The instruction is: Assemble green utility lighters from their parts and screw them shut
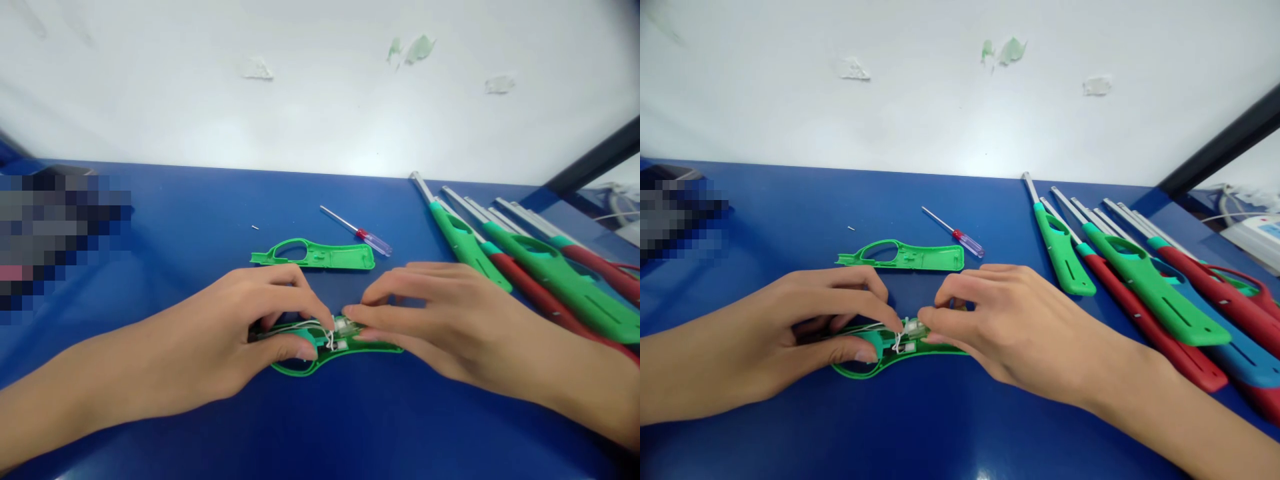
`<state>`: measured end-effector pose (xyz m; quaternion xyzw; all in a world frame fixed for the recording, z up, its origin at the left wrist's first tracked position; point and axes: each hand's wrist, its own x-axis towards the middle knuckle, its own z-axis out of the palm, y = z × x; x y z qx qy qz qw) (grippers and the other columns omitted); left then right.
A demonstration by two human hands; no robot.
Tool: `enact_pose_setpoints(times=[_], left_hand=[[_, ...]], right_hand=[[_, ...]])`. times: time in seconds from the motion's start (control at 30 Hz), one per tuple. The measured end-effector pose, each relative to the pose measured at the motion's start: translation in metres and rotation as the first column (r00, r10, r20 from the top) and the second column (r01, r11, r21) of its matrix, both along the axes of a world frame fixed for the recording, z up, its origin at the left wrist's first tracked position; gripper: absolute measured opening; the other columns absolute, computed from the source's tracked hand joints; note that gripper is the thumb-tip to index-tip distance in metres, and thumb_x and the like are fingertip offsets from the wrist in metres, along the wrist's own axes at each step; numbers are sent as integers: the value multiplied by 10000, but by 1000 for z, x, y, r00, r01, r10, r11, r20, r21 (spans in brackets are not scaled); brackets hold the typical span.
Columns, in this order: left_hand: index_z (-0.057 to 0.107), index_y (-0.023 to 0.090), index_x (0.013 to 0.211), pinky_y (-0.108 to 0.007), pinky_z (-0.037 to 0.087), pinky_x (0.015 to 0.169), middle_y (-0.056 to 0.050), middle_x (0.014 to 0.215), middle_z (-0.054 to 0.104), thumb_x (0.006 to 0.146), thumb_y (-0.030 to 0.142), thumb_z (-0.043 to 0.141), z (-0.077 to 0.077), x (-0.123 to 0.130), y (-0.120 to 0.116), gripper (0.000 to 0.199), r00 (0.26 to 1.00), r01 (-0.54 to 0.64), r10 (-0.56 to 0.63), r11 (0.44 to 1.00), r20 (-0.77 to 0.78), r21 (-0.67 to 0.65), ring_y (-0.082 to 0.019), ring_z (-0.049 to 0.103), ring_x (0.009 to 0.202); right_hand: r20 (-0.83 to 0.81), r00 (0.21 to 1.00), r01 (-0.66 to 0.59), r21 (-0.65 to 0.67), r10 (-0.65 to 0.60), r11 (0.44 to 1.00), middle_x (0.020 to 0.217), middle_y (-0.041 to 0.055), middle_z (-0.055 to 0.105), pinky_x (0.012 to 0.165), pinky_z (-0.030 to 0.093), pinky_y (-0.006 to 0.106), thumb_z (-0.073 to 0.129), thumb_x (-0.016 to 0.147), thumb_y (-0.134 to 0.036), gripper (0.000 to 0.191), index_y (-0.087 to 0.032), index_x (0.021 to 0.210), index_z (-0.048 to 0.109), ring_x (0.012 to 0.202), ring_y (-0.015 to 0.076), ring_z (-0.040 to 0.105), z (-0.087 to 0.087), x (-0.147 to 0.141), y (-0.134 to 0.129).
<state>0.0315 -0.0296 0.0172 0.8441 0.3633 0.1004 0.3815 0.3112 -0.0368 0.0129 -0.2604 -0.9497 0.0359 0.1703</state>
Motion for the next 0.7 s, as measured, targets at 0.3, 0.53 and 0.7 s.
enact_pose_setpoints(times=[0.3,0.53,0.7], left_hand=[[675,417,1107,-169,478,798,86,1065,643,1062,315,545,2,-1,-1,171,997,66,-66,998,-31,7,-70,626,887],[681,432,1119,-164,481,786,86,1069,642,1058,319,555,0,-2,0,179,997,63,-63,998,-35,8,-68,630,876],[658,414,1110,-170,478,794,88,1066,634,1070,334,530,1,-2,0,156,995,89,-87,995,-51,51,-68,626,878]], right_hand=[[11,1000,3,-44,-2,999,986,32,743,706,538,289,537,1076,-329,247,-256,1085,773,757,152,720,2,-1,1],[21,1000,12,-59,-10,998,972,17,736,714,545,293,534,1077,-326,248,-264,1078,774,758,148,723,3,-1,0],[42,999,6,-47,-4,999,947,12,745,705,549,310,540,1070,-291,233,-249,1095,767,776,171,732,3,-3,0]])
